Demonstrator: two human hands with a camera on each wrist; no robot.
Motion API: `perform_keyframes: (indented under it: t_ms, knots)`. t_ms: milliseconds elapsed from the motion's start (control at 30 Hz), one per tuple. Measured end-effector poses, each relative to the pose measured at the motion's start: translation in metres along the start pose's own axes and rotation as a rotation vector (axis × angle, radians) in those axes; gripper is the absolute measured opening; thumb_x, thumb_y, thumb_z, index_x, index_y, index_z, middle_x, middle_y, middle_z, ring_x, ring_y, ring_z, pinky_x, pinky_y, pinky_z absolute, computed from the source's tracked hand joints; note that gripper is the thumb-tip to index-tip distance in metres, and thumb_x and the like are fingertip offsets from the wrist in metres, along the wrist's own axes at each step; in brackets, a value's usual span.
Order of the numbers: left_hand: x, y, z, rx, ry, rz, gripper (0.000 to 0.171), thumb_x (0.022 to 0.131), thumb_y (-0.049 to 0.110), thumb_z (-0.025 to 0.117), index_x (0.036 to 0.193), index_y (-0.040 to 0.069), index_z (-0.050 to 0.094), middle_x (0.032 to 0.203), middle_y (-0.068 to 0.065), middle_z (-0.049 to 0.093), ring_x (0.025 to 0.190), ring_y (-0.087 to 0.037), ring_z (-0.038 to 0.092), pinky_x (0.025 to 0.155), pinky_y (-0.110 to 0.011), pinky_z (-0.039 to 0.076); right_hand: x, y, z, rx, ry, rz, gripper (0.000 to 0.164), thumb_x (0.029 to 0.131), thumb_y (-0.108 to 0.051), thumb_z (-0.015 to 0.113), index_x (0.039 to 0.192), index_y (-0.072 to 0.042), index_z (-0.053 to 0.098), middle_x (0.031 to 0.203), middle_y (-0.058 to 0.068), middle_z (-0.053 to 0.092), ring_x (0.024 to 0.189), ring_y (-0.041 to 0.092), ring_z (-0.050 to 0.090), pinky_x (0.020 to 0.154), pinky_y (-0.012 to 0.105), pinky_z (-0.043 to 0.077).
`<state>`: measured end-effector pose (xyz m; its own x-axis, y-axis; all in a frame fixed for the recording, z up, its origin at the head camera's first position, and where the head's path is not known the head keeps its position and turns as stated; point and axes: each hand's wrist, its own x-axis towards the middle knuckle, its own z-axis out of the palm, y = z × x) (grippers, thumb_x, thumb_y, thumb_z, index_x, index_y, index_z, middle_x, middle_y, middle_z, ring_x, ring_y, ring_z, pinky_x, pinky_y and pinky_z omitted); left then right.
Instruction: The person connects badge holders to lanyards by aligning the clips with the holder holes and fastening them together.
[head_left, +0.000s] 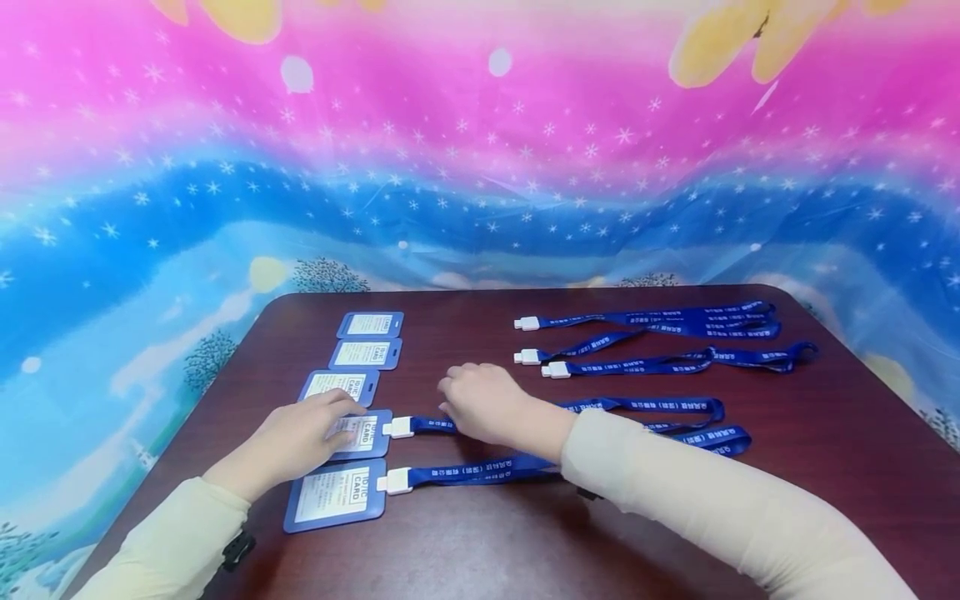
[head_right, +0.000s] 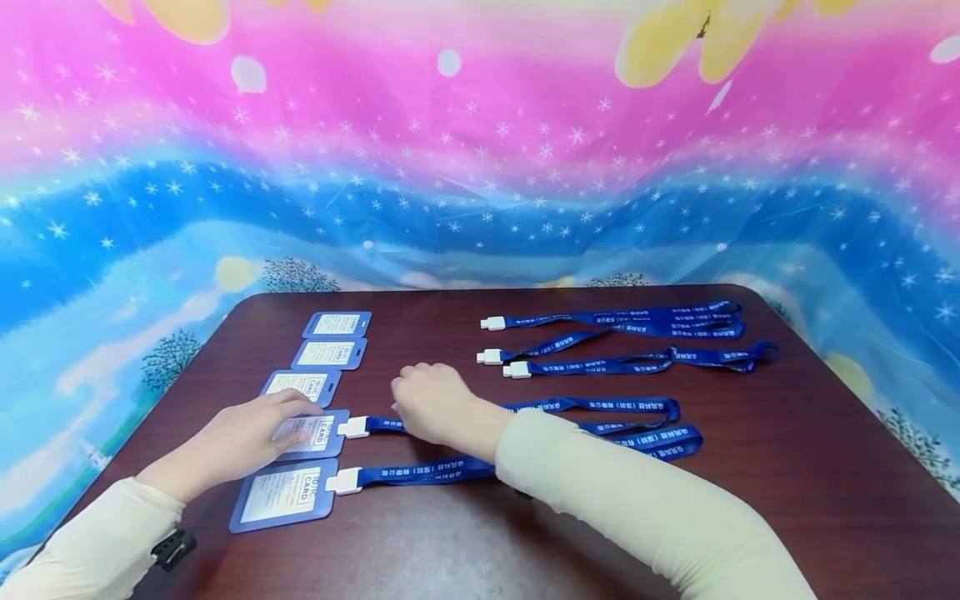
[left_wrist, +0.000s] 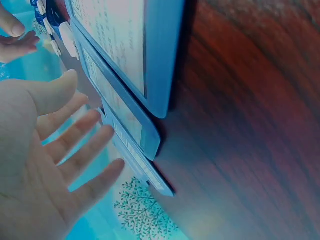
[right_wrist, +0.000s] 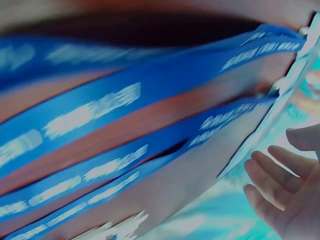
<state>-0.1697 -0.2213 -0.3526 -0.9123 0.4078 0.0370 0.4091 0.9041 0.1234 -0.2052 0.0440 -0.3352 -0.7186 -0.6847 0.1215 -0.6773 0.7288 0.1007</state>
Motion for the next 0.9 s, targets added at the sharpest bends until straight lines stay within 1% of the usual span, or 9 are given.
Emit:
perform_keyframes:
  t_ms: [100,233,367,533,667,767,900]
  knots:
    - [0.000,0.000,-0.001,0.011,0.024,0.009,0.035,0.088,0.024,0.076,0.121,0.014,0.070,0.122,-0.009,0.066,0.112,-0.031,0.062,0.089,-0.052,0.053,-0.008,0.015,0.000,0.024,0.030,0.020,0.022,0.096,-0.028,0.067,0.108,-0.012,0.074,0.096,0.001,0.070,0.088,0.016,0.066,0.078,0.032,0.057]
    - [0.000,0.002,-0.002,-0.004,0.046,-0.002,0.031,0.088,0.021,0.076,0.118,0.015,0.072,0.120,-0.009,0.067,0.112,-0.032,0.063,0.090,-0.052,0.053,-0.019,0.031,0.000,0.077,0.037,0.050,0.020,0.095,-0.024,0.068,0.107,-0.010,0.074,0.096,0.003,0.070,0.091,0.018,0.067,0.081,0.034,0.056]
    - [0.000,0.004,-0.003,-0.037,0.051,-0.028,0.030,0.088,0.019,0.077,0.116,0.015,0.072,0.118,-0.009,0.068,0.112,-0.033,0.062,0.091,-0.052,0.052,-0.030,0.045,0.001,0.090,0.044,0.072,0.019,0.094,-0.022,0.069,0.107,-0.009,0.074,0.096,0.003,0.070,0.090,0.019,0.067,0.081,0.035,0.057]
    - [0.002,0.004,0.000,-0.041,0.049,-0.043,0.029,0.088,0.019,0.077,0.116,0.014,0.072,0.118,-0.009,0.068,0.112,-0.033,0.062,0.092,-0.053,0.052,-0.042,0.062,0.002,0.091,0.059,0.095,0.019,0.093,-0.021,0.071,0.106,-0.007,0.074,0.097,0.005,0.071,0.091,0.021,0.068,0.081,0.038,0.057]
    - [0.002,0.003,0.001,-0.039,0.053,-0.038,0.029,0.088,0.020,0.076,0.116,0.014,0.073,0.118,-0.009,0.068,0.112,-0.032,0.063,0.092,-0.052,0.052,-0.047,0.078,0.001,0.095,0.054,0.095,0.021,0.093,-0.021,0.071,0.108,-0.006,0.073,0.099,0.007,0.071,0.091,0.022,0.069,0.080,0.039,0.058]
    - [0.002,0.004,0.001,-0.038,0.058,-0.037,0.028,0.089,0.020,0.076,0.116,0.014,0.073,0.118,-0.009,0.068,0.112,-0.031,0.063,0.093,-0.052,0.052,-0.050,0.092,0.001,0.085,0.040,0.088,0.021,0.092,-0.020,0.072,0.108,-0.006,0.073,0.096,0.006,0.070,0.086,0.020,0.068,0.076,0.037,0.058]
    - [0.002,0.004,0.001,-0.054,0.050,-0.039,0.028,0.089,0.019,0.076,0.116,0.014,0.073,0.119,-0.010,0.068,0.112,-0.032,0.062,0.093,-0.053,0.051,-0.052,0.107,0.004,0.088,0.001,0.117,0.023,0.092,-0.019,0.072,0.110,-0.005,0.073,0.094,0.006,0.069,0.083,0.019,0.068,0.075,0.037,0.058]
